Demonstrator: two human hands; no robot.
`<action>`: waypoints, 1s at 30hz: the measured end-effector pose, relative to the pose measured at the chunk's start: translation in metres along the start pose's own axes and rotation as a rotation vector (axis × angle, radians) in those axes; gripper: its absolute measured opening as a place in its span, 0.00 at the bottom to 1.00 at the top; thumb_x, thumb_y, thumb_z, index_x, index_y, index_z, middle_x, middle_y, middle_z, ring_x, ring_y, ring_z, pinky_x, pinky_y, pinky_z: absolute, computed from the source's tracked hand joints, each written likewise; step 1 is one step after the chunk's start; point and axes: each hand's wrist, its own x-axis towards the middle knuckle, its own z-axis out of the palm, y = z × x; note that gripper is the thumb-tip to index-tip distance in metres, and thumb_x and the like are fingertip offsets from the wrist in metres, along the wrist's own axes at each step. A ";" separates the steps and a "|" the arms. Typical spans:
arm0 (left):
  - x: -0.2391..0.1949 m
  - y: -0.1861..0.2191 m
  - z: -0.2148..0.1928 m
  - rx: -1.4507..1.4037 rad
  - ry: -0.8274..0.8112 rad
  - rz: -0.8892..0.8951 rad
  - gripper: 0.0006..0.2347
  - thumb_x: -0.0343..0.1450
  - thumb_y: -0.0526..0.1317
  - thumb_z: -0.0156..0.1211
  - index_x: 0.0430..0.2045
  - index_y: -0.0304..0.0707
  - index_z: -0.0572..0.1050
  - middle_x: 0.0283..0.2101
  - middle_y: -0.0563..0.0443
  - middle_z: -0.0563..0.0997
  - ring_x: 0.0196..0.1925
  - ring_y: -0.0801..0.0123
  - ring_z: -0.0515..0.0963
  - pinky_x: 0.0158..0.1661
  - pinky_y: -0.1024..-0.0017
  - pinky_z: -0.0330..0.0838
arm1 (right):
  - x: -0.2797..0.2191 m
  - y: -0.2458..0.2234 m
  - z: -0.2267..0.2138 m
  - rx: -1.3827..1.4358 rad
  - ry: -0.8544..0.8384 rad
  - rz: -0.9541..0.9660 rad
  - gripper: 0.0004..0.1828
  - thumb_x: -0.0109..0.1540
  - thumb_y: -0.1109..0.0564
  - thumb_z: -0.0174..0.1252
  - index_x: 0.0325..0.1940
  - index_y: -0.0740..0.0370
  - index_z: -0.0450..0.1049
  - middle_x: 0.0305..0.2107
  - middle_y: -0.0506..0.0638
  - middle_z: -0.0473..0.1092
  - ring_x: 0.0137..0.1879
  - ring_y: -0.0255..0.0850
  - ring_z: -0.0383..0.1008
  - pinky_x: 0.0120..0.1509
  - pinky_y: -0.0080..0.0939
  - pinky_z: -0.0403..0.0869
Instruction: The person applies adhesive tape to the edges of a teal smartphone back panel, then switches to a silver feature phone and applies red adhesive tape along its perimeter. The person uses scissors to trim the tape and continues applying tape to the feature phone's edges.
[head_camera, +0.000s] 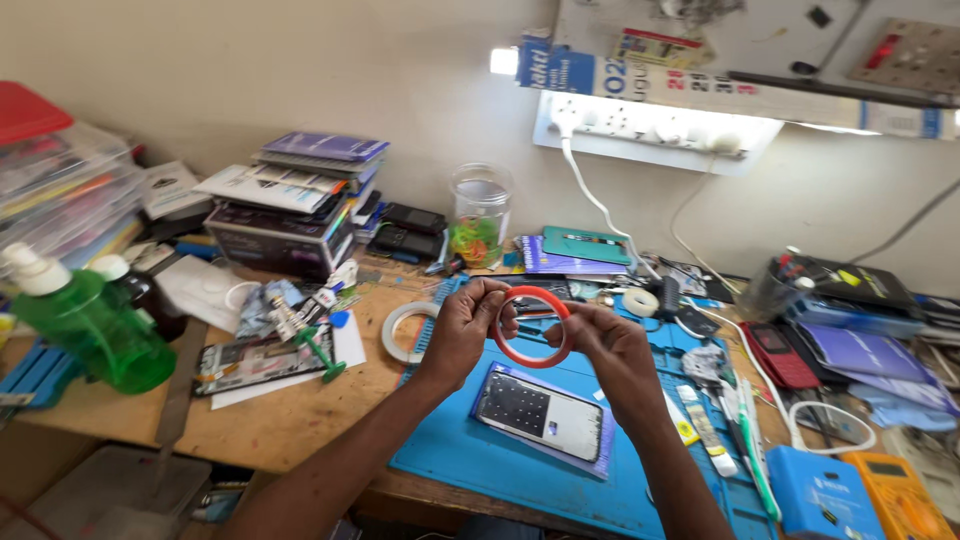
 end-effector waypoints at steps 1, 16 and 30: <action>-0.001 -0.001 -0.006 0.007 -0.003 -0.013 0.08 0.80 0.36 0.49 0.42 0.29 0.75 0.31 0.51 0.79 0.31 0.74 0.79 0.35 0.74 0.79 | 0.003 0.003 0.004 -0.050 -0.025 -0.006 0.19 0.65 0.56 0.59 0.55 0.71 0.77 0.34 0.56 0.81 0.42 0.38 0.82 0.49 0.38 0.80; -0.095 0.140 -0.177 1.022 0.540 0.327 0.08 0.76 0.39 0.58 0.43 0.37 0.80 0.38 0.49 0.85 0.45 0.63 0.82 0.44 0.65 0.77 | -0.039 -0.020 0.066 -0.615 0.017 -0.198 0.17 0.63 0.57 0.63 0.54 0.68 0.79 0.33 0.56 0.81 0.39 0.38 0.83 0.40 0.39 0.79; -0.014 0.110 -0.210 1.423 0.277 0.347 0.04 0.69 0.32 0.62 0.32 0.39 0.83 0.34 0.45 0.83 0.36 0.54 0.81 0.37 0.57 0.75 | -0.089 0.152 -0.019 -0.363 0.314 0.031 0.16 0.71 0.60 0.53 0.58 0.76 0.70 0.36 0.63 0.79 0.43 0.46 0.82 0.48 0.44 0.81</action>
